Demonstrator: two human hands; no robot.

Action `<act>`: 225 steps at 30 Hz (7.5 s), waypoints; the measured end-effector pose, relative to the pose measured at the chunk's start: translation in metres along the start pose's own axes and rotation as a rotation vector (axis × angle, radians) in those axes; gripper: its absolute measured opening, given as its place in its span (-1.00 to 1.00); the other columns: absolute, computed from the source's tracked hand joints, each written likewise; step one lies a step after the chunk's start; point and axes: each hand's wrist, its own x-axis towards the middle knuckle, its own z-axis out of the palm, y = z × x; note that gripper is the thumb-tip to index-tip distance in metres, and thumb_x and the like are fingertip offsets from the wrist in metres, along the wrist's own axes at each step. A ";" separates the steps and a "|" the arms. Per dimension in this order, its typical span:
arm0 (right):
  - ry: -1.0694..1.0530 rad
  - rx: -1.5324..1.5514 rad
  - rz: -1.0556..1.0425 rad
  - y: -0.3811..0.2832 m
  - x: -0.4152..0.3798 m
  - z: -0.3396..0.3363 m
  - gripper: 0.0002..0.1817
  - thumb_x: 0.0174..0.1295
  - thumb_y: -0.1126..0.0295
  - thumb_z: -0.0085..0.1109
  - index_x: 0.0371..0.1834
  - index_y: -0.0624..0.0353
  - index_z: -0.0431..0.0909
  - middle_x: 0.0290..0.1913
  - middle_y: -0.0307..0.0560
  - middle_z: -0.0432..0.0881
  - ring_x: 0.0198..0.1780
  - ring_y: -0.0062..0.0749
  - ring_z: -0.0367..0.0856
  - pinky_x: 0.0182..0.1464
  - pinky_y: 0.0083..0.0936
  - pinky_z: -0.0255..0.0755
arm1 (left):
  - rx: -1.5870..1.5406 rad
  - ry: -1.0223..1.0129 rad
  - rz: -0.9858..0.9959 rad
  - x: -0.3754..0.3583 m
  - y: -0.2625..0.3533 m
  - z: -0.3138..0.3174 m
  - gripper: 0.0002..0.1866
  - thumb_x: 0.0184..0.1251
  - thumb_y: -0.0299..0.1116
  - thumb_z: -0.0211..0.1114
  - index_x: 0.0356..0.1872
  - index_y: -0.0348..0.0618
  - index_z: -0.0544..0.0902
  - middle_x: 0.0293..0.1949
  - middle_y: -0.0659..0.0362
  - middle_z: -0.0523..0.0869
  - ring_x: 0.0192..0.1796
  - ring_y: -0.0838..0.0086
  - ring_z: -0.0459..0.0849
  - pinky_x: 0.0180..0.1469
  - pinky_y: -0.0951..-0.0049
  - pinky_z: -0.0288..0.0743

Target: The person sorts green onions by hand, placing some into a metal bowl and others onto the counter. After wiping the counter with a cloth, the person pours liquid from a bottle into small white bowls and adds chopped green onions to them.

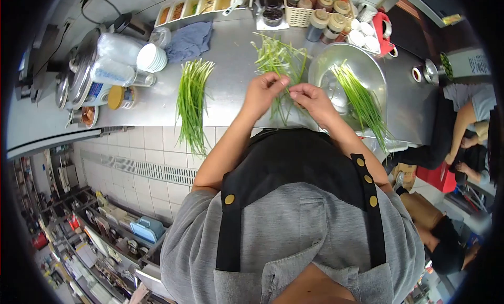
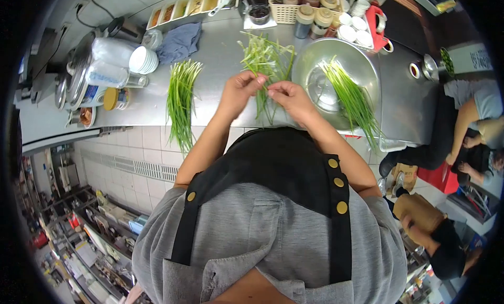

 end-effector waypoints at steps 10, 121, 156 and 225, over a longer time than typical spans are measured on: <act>0.318 -0.004 -0.018 0.001 -0.023 -0.074 -0.73 0.29 0.27 0.16 -0.02 0.14 0.58 -0.25 -0.35 0.56 -0.26 -0.68 0.47 -0.15 -0.68 0.37 | 0.818 0.477 -0.244 -0.023 0.013 -0.266 -0.63 -0.11 -0.37 0.57 -0.32 -0.27 0.57 -0.57 0.14 0.65 -0.54 0.50 0.63 -0.47 0.48 0.46; 0.173 0.102 -0.017 -0.041 -0.024 -0.032 -0.85 0.26 0.37 0.25 -0.23 0.19 0.56 -0.42 -0.30 0.58 -0.51 -0.71 0.50 -0.40 -0.73 0.46 | 0.698 0.280 0.344 0.024 0.066 0.014 -0.86 0.20 -0.39 0.28 -0.30 -0.23 0.58 -0.48 0.10 0.66 -0.44 0.41 0.64 -0.35 0.42 0.49; 0.218 0.077 0.025 -0.030 -0.027 -0.022 -0.88 0.18 0.39 0.28 -0.33 0.22 0.64 -0.42 -0.22 0.67 -0.56 -0.77 0.35 -0.49 -0.76 0.19 | 0.558 0.130 0.219 0.056 0.001 -0.015 -0.62 0.26 -0.27 0.31 0.03 -0.25 0.58 -0.24 0.10 0.71 -0.32 0.33 0.63 -0.19 0.40 0.52; 0.227 -0.087 0.066 0.020 -0.039 -0.076 -0.79 0.32 0.33 0.09 -0.16 0.16 0.67 -0.42 -0.35 0.53 -0.53 -0.73 0.42 -0.48 -0.77 0.29 | 0.339 0.671 0.209 -0.054 0.162 -0.227 -0.75 0.38 -0.25 0.22 -0.15 -0.24 0.68 -0.31 0.29 0.67 -0.44 0.72 0.46 -0.38 0.71 0.37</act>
